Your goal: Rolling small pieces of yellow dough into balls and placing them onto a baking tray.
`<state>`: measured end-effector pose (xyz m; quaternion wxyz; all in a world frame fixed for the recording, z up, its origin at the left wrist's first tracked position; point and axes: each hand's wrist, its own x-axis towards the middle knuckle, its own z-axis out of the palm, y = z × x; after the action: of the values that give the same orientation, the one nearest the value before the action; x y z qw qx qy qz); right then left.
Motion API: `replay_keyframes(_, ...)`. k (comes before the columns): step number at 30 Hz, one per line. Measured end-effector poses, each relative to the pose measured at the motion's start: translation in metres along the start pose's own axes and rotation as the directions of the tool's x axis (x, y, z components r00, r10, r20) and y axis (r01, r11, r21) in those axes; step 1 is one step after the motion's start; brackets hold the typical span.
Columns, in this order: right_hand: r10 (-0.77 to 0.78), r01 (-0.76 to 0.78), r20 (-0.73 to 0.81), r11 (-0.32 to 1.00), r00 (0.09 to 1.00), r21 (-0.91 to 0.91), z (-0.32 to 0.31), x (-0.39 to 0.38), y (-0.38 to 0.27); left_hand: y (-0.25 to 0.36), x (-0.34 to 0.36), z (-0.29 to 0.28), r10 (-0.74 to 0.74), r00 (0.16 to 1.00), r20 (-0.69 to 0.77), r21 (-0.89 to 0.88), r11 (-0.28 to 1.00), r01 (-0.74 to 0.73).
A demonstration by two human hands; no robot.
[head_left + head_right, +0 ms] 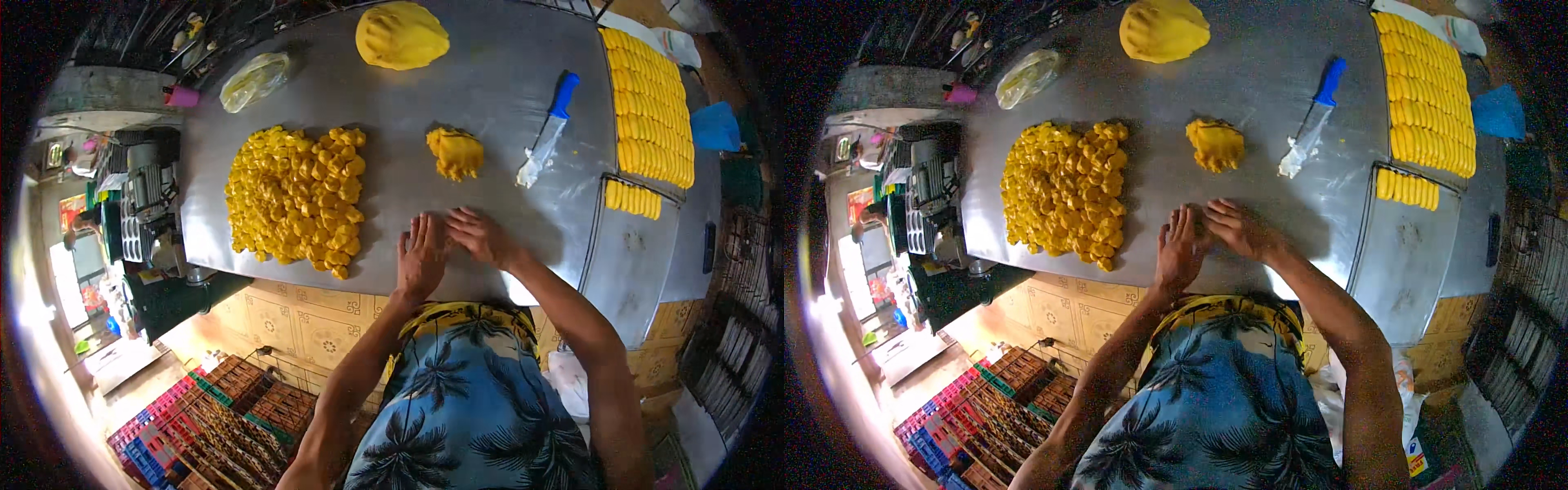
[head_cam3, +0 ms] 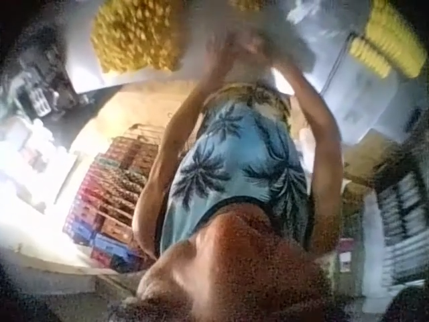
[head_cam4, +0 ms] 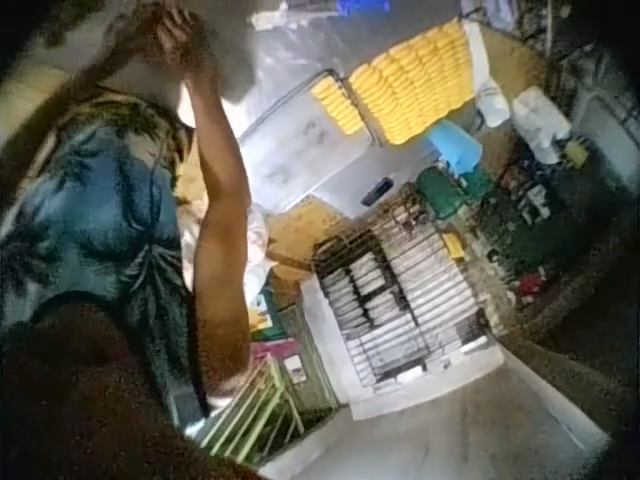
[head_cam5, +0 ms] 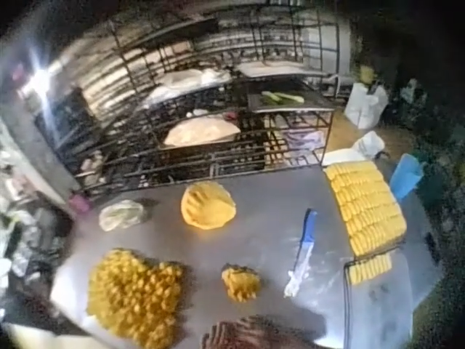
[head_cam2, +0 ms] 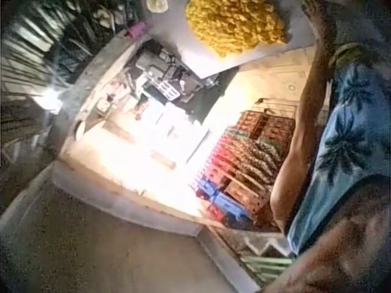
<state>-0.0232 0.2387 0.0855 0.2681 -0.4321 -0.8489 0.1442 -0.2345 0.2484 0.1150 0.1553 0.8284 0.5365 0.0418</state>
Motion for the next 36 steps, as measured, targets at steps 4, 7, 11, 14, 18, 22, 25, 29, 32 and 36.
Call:
replay_keyframes(4,-0.006,0.007,0.004,0.996,1.000,-0.093,0.000,-0.032,-0.010,-0.081,0.061,-0.031,-0.109,0.993,0.043,-0.349,0.930,0.117)
replay_keyframes(7,0.383,-0.384,0.165,0.923,0.909,-0.026,-0.002,-0.037,-0.036,-0.135,0.141,-0.039,0.086,0.943,-0.320,-0.039,0.994,-0.103)
replay_keyframes(11,0.688,-0.648,-0.315,0.724,0.654,0.237,-0.011,-0.038,-0.068,-0.178,0.221,-0.055,0.170,0.981,-0.093,0.511,0.854,-0.100)
replay_keyframes(14,0.855,-0.653,-0.380,0.515,0.352,0.555,-0.027,-0.074,-0.065,-0.182,0.232,-0.056,0.343,0.939,0.013,0.562,0.774,-0.290)
replay_keyframes(18,0.815,-0.730,-0.580,0.400,0.007,0.554,-0.069,-0.168,0.000,-0.149,0.169,-0.033,0.147,0.985,0.092,-0.367,0.924,-0.104)
replay_keyframes(22,0.693,-0.626,-0.664,0.391,-0.282,0.675,-0.149,-0.280,0.095,-0.086,0.071,-0.016,-0.062,0.932,0.356,-0.796,0.502,0.337)
replay_keyframes(25,0.642,-0.641,-0.611,0.234,-0.463,0.731,-0.192,-0.336,0.151,-0.048,0.033,-0.017,-0.019,0.867,0.498,-0.748,0.497,0.440)
replay_keyframes(29,0.711,-0.635,-0.544,0.177,-0.446,0.752,-0.204,-0.362,0.198,-0.018,0.010,-0.020,-0.081,0.840,0.537,-0.732,0.451,0.512)
replay_keyframes(32,0.765,-0.751,-0.590,0.225,-0.258,0.620,-0.205,-0.352,0.209,-0.010,0.007,-0.015,0.239,0.919,0.313,-0.530,0.847,-0.039)
replay_keyframes(36,0.489,-0.970,-0.872,0.214,0.004,0.116,-0.193,-0.285,0.156,-0.008,0.000,-0.002,-0.144,0.866,0.478,-0.782,0.380,0.495)
